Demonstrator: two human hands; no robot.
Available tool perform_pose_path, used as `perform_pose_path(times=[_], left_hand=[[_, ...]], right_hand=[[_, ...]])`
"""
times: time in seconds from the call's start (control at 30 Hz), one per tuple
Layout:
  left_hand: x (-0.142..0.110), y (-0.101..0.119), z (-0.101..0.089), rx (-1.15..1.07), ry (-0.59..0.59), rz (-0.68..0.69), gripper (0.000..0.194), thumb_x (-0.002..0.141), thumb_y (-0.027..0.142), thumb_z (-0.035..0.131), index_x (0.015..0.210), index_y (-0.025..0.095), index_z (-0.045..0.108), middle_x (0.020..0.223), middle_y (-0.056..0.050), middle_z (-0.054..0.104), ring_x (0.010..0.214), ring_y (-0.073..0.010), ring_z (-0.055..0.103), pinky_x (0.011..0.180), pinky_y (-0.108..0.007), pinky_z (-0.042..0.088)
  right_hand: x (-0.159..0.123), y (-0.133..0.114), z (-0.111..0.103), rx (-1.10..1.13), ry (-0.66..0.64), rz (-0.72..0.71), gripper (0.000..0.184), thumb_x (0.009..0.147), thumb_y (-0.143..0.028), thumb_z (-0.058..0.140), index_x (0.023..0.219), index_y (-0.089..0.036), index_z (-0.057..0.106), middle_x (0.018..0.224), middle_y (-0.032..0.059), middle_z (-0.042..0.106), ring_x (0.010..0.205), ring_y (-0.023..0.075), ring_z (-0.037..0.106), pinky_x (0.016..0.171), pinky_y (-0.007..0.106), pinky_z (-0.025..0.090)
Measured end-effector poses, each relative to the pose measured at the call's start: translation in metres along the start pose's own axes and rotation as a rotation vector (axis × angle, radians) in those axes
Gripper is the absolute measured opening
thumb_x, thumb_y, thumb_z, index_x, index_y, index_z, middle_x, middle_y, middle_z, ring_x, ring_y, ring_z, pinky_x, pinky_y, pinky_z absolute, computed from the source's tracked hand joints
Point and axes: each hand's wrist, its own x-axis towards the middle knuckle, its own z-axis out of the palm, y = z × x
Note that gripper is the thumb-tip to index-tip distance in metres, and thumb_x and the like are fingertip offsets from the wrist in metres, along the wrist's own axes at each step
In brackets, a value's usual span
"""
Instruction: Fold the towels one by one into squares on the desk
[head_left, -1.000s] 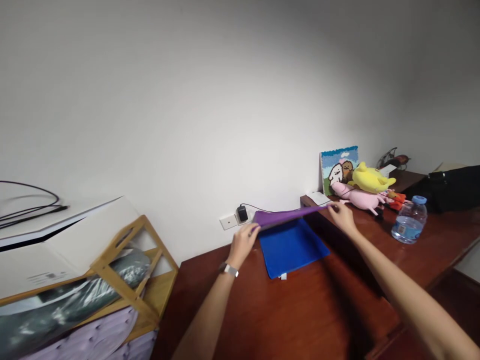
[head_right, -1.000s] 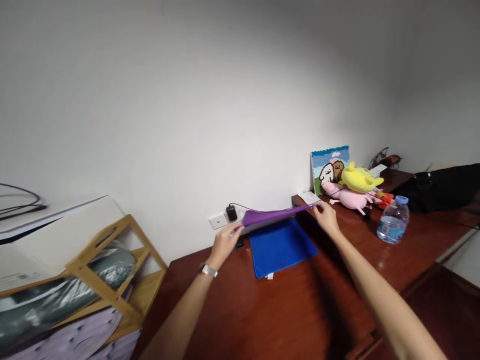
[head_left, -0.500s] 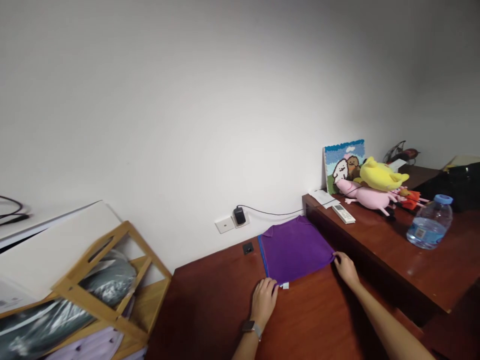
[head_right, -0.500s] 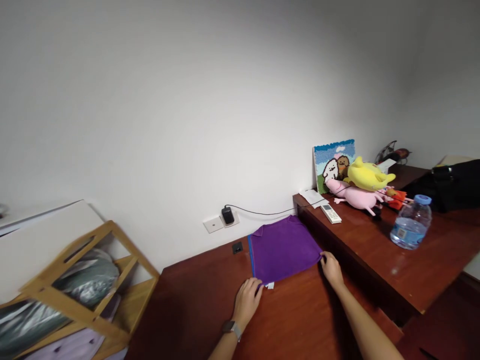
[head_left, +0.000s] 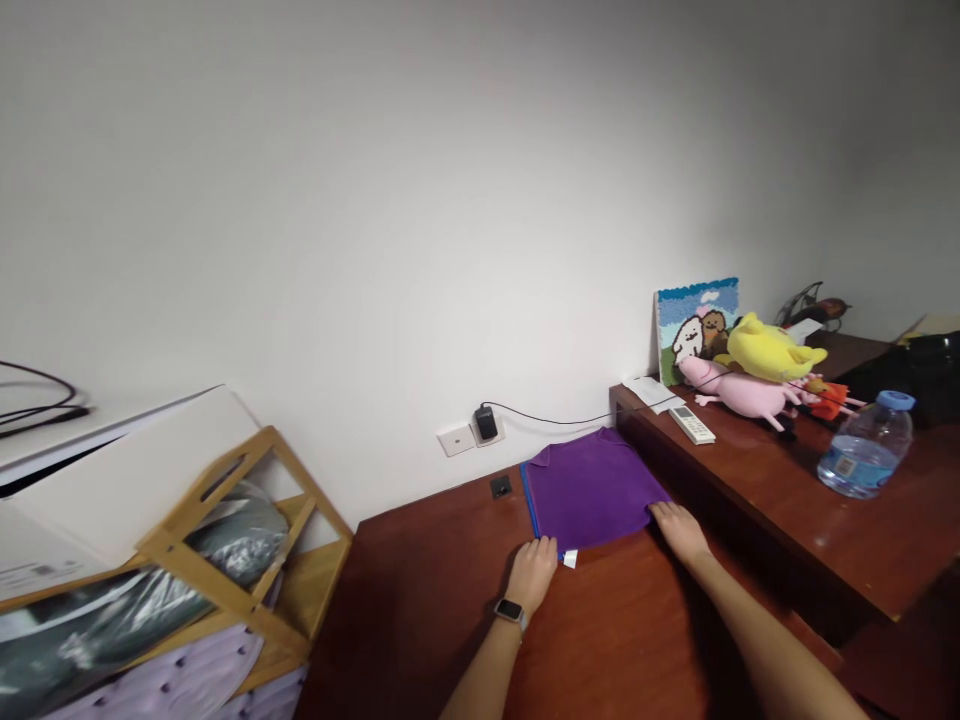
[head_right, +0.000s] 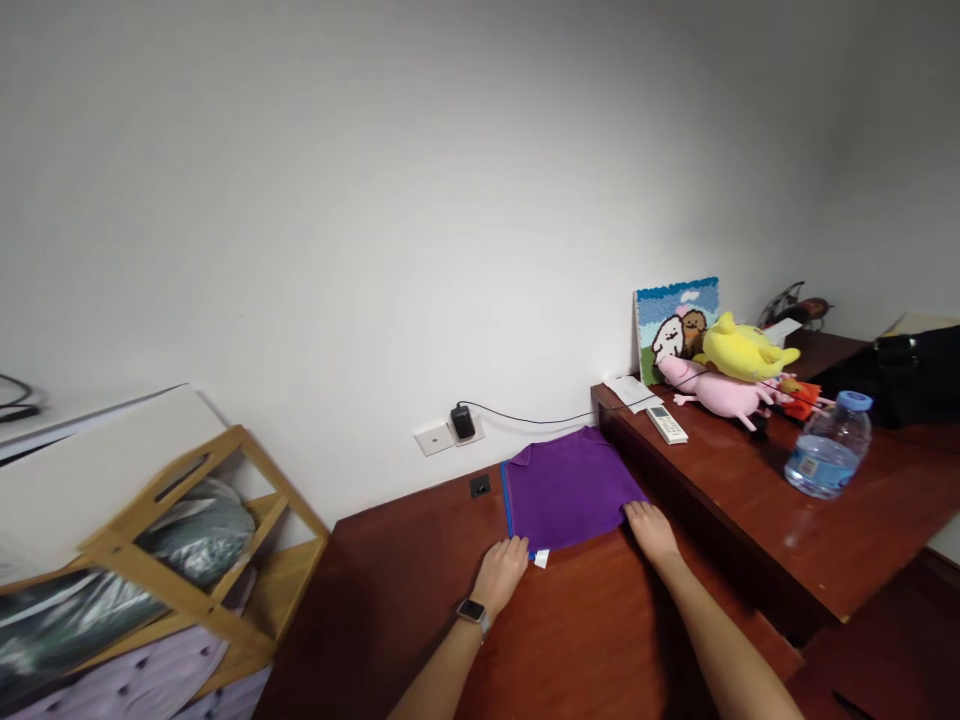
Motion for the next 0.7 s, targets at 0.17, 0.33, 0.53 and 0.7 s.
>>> perform_pose_path(times=[0.17, 0.33, 0.53, 0.7], left_hand=[[-0.04, 0.022, -0.02, -0.023, -0.017, 0.045, 0.019, 0.094, 0.009, 0.054, 0.103, 0.019, 0.067, 0.092, -0.004, 0.069, 0.085, -0.0215, 0.067, 0.08, -0.036, 0.055], [-0.137, 0.049, -0.023, -0.138, 0.048, 0.067, 0.016, 0.089, 0.023, 0.066, 0.105, 0.024, 0.067, 0.098, -0.004, 0.071, 0.092, -0.0253, 0.067, 0.091, -0.043, 0.054], [-0.161, 0.076, -0.06, -0.358, -0.029, 0.138, 0.008, 0.095, 0.03, 0.061, 0.096, 0.029, 0.069, 0.09, -0.003, 0.071, 0.089, -0.023, 0.066, 0.09, -0.04, 0.053], [-0.074, 0.068, -0.079, -0.446, -0.133, -0.106, 0.022, 0.101, 0.023, 0.048, 0.103, 0.026, 0.07, 0.104, -0.004, 0.072, 0.1, -0.0225, 0.066, 0.094, -0.038, 0.052]], right_hand=[[-0.03, -0.003, -0.022, 0.07, -0.013, -0.062, 0.044, 0.089, -0.003, 0.045, 0.117, -0.021, 0.073, 0.113, 0.01, 0.078, 0.105, 0.0251, 0.072, 0.09, 0.035, 0.056], [-0.133, 0.005, -0.025, 0.202, 0.0, -0.149, 0.04, 0.091, -0.026, 0.053, 0.125, -0.026, 0.073, 0.125, 0.0117, 0.075, 0.115, 0.0323, 0.07, 0.1, 0.049, 0.056], [-0.174, -0.013, -0.049, 0.475, -0.222, -0.047, 0.045, 0.094, -0.04, 0.052, 0.135, -0.03, 0.069, 0.142, 0.01, 0.067, 0.134, 0.0332, 0.06, 0.115, 0.054, 0.046], [-0.061, -0.068, -0.047, 0.654, -0.284, -0.036, 0.05, 0.09, -0.027, 0.043, 0.132, -0.018, 0.069, 0.14, 0.0123, 0.067, 0.133, 0.024, 0.06, 0.119, 0.041, 0.041]])
